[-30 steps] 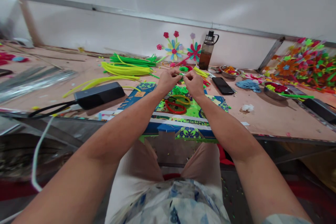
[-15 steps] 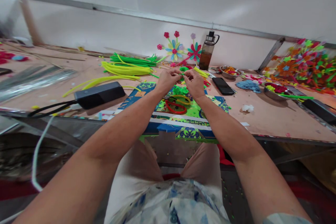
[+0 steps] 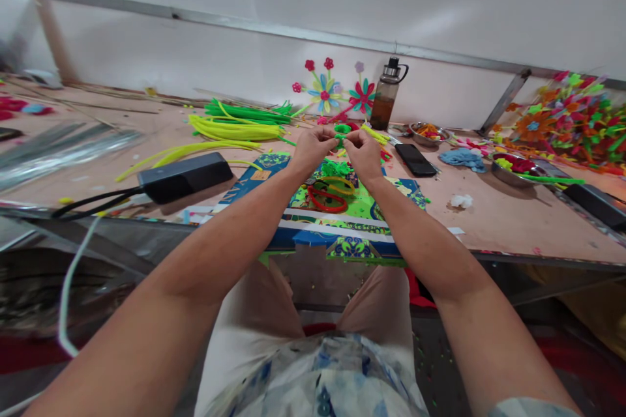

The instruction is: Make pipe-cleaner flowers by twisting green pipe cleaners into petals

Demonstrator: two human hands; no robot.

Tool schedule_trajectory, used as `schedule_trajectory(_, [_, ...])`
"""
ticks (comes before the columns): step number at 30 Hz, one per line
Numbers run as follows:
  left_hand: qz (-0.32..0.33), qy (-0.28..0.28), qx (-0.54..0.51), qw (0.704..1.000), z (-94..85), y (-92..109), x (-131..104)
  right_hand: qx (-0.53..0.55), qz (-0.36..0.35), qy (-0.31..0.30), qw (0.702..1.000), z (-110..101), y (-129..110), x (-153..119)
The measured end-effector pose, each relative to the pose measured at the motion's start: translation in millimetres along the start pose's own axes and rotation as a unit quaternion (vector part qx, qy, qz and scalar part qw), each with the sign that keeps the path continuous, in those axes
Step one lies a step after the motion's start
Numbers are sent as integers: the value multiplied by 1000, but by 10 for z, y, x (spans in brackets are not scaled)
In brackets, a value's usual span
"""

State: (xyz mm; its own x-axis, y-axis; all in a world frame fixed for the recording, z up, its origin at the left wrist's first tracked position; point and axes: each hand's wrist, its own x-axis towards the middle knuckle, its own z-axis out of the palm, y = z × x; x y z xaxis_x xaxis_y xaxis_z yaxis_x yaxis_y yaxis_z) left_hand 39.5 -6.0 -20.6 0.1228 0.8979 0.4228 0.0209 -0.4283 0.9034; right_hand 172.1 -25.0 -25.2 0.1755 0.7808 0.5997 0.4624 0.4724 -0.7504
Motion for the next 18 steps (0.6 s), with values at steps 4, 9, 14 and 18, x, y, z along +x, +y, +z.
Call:
schedule_trajectory(4, [0, -5, 24, 1000, -16, -1, 12, -32, -58, -15, 998, -19, -70, -25])
schedule_trajectory(9, [-4, -23, 52, 998, -27, -22, 31, -68, -93, -29, 993, -43, -68, -33])
schedule_trajectory(14, [-3, -16, 51, 999, -6, -13, 12, -35, -58, -15, 998, -11, -19, -15])
schedule_trajectory(18, [-6, -14, 9, 1000, 34, -12, -2, 19, 6, 25, 999, -1, -8, -2])
